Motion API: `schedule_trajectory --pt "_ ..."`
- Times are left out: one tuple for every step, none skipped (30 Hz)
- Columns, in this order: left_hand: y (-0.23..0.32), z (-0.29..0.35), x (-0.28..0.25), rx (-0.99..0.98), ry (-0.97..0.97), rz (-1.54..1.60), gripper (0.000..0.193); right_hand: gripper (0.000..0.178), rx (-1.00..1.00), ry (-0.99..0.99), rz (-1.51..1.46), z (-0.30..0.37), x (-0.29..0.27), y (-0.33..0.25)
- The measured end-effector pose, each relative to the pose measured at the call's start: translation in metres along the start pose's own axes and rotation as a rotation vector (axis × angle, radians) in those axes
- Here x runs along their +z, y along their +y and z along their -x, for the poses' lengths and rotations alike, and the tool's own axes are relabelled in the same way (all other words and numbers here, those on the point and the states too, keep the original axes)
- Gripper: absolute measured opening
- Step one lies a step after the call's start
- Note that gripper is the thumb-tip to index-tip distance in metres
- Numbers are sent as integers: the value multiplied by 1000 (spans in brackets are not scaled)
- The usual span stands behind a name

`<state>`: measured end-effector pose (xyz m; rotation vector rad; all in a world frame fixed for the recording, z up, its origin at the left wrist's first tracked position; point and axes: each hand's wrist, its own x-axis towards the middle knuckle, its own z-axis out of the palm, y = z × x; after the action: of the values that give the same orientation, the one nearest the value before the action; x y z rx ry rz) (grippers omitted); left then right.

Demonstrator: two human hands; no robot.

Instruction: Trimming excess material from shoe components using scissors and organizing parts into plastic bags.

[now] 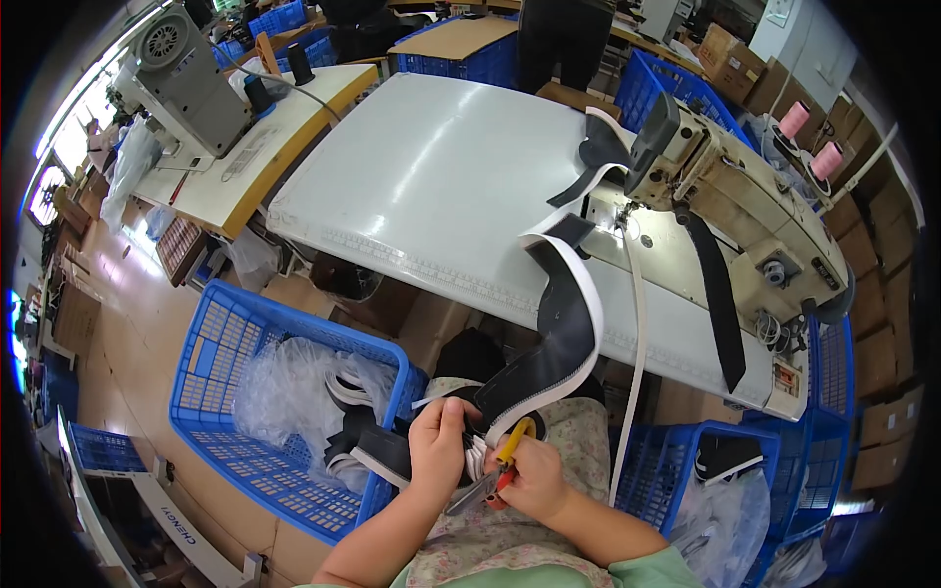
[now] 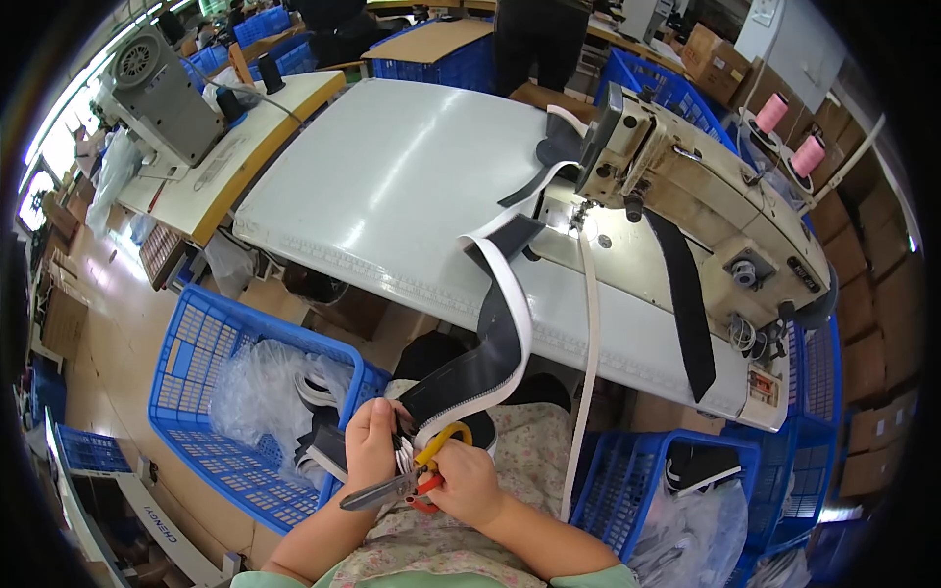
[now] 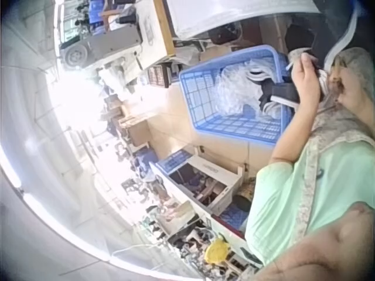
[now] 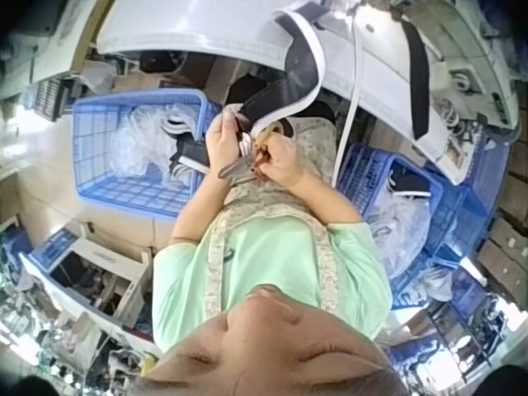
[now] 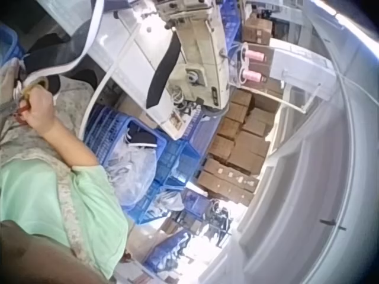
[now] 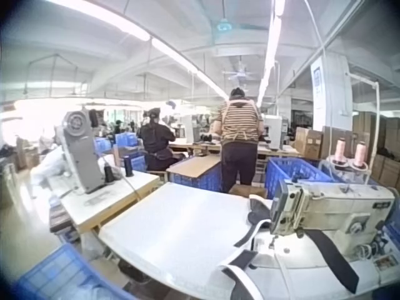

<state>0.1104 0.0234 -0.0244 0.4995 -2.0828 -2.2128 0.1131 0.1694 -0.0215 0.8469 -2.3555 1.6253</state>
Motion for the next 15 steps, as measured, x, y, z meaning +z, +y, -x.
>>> schedule_trajectory --pt "0 1 3 0 -4 0 23 21 21 -30 -6 2 -2 1" --pt "2 2 8 69 21 82 24 21 44 -59 -15 4 -2 0" --pt "3 3 11 138 46 165 28 21 49 -54 -14 4 -3 -2" --pt "4 2 9 135 39 163 28 21 29 -65 -3 2 -5 -6" --pt "6 2 7 185 -38 96 35 21 9 -75 8 -1 -8 -11" --pt "7 2 3 235 -115 30 44 21 15 -69 12 -3 -11 -16" --pt "7 2 -3 204 -185 -19 48 22 21 -87 52 -5 -13 -22" --pt "13 3 -3 202 -193 -18 48 22 25 -107 93 -6 -15 -25" --pt "25 5 -1 158 -200 -112 46 22 31 -102 97 -5 -16 -26" --pt "31 6 1 113 -206 -206 43 23 7 -140 112 -5 -18 -27" --pt "28 7 3 132 -167 -198 30 23 -21 -180 126 -4 -19 -28" --pt "28 10 5 130 -171 -197 30 23 -17 -178 128 -2 -20 -29" --pt "28 13 6 43 -142 -42 25 23 -42 -174 109 -1 -21 -30" --pt "28 15 8 -44 -111 113 21 23 -67 -171 91 1 -21 -31" --pt "28 17 8 -7 -105 68 20 23 -65 -170 89 2 -21 -32"
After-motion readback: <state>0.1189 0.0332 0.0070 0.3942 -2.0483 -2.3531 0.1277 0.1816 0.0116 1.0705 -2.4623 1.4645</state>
